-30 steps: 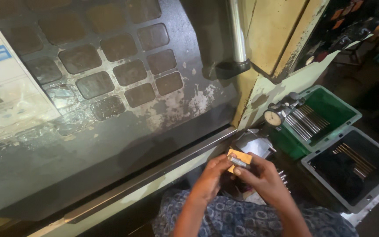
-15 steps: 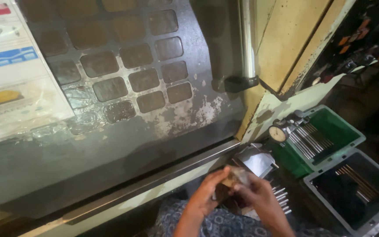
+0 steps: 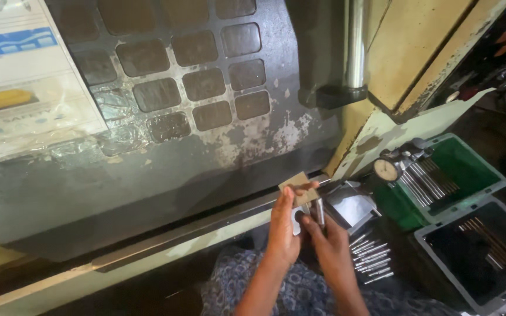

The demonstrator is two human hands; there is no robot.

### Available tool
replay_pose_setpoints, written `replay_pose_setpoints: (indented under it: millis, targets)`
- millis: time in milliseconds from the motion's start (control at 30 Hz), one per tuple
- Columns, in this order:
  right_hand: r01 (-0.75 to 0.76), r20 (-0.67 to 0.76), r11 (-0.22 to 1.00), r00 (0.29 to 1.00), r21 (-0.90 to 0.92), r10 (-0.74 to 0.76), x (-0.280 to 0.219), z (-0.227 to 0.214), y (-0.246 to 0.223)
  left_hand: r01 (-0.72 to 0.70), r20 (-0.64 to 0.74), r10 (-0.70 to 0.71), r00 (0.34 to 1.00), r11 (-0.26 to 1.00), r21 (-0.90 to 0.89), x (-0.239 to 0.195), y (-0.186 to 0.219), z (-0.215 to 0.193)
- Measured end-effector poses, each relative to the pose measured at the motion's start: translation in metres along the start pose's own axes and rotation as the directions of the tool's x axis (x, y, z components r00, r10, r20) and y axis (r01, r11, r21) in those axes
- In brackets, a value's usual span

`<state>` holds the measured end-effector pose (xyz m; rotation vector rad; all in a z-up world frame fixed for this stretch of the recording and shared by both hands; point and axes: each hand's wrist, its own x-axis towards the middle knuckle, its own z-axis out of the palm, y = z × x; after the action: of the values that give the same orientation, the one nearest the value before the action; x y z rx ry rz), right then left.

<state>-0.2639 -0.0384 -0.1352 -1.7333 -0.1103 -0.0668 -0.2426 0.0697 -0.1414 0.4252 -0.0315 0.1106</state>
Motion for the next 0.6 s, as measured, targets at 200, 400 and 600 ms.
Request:
replay_pose_setpoints:
  millis: [200, 400, 600]
  targets:
    - [-0.351, -0.041, 0.934, 0.934, 0.062, 0.354, 0.008, -0.027, -0.017, -0.134, -0.044, 0.140, 0.989, 0.984, 0.120, 0.000, 0.026, -0.012]
    - [-0.214, -0.061, 0.977, 0.975, 0.003, 0.214, 0.021, -0.050, -0.025, 0.085, -0.244, -0.111, 0.963, 0.990, -0.114, 0.002, 0.047, -0.051]
    - [-0.113, 0.075, 0.982, 0.989, -0.152, 0.126, 0.031, -0.043, -0.034, 0.305, -0.205, -0.242, 0.948, 0.877, 0.372, -0.011, 0.017, -0.061]
